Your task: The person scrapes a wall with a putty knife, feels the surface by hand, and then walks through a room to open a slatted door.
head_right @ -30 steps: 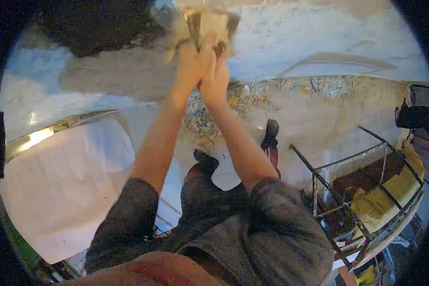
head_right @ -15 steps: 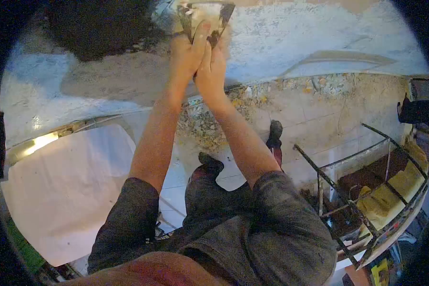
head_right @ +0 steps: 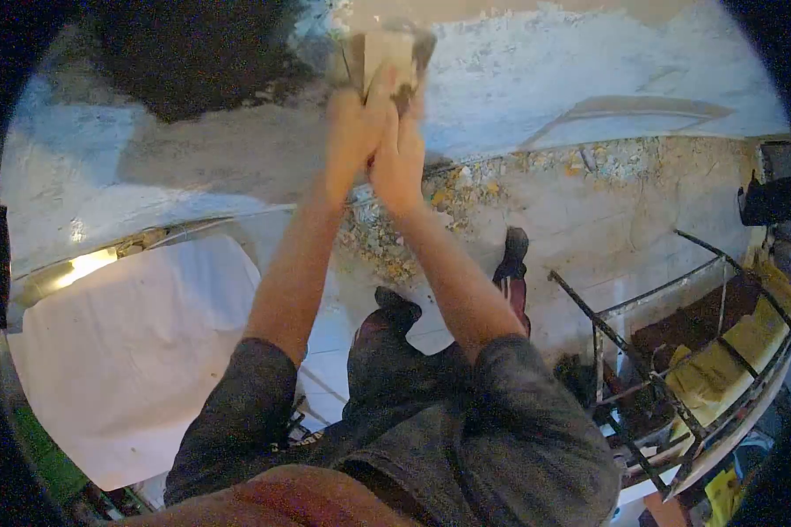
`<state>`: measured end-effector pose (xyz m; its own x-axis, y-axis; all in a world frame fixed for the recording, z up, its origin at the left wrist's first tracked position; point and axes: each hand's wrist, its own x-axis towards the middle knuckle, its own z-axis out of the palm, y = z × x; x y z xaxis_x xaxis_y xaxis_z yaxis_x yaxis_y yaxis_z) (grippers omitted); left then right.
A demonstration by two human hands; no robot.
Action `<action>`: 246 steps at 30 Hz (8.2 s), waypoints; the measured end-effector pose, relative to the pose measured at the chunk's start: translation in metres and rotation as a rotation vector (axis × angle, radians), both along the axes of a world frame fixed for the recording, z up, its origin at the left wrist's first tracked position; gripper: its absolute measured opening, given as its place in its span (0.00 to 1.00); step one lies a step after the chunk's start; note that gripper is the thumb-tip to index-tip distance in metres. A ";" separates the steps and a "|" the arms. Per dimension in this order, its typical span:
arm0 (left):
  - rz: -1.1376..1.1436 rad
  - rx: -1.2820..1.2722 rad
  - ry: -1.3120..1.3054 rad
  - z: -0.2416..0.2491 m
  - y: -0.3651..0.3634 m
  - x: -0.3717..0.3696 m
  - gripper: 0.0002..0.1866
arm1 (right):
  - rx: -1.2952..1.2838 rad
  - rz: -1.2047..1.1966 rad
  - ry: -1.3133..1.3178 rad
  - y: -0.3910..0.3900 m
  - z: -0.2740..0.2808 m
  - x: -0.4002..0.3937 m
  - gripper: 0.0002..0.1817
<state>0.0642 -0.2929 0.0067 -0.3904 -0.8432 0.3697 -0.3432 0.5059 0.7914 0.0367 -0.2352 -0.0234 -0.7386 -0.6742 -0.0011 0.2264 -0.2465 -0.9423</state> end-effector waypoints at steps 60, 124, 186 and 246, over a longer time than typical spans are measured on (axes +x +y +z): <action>-0.073 0.257 -0.079 -0.013 0.013 -0.014 0.23 | -0.097 -0.099 0.125 0.009 -0.050 -0.003 0.19; 0.390 -0.235 -0.190 0.057 0.018 -0.086 0.18 | 1.141 0.392 0.565 0.461 -0.166 -0.270 0.14; -0.118 0.632 -0.464 -0.094 0.136 -0.042 0.15 | 0.269 -0.160 0.328 0.244 0.101 -0.397 0.10; -0.146 0.671 -0.329 0.029 0.158 -0.002 0.27 | -0.985 1.276 0.643 0.071 0.452 -0.298 0.21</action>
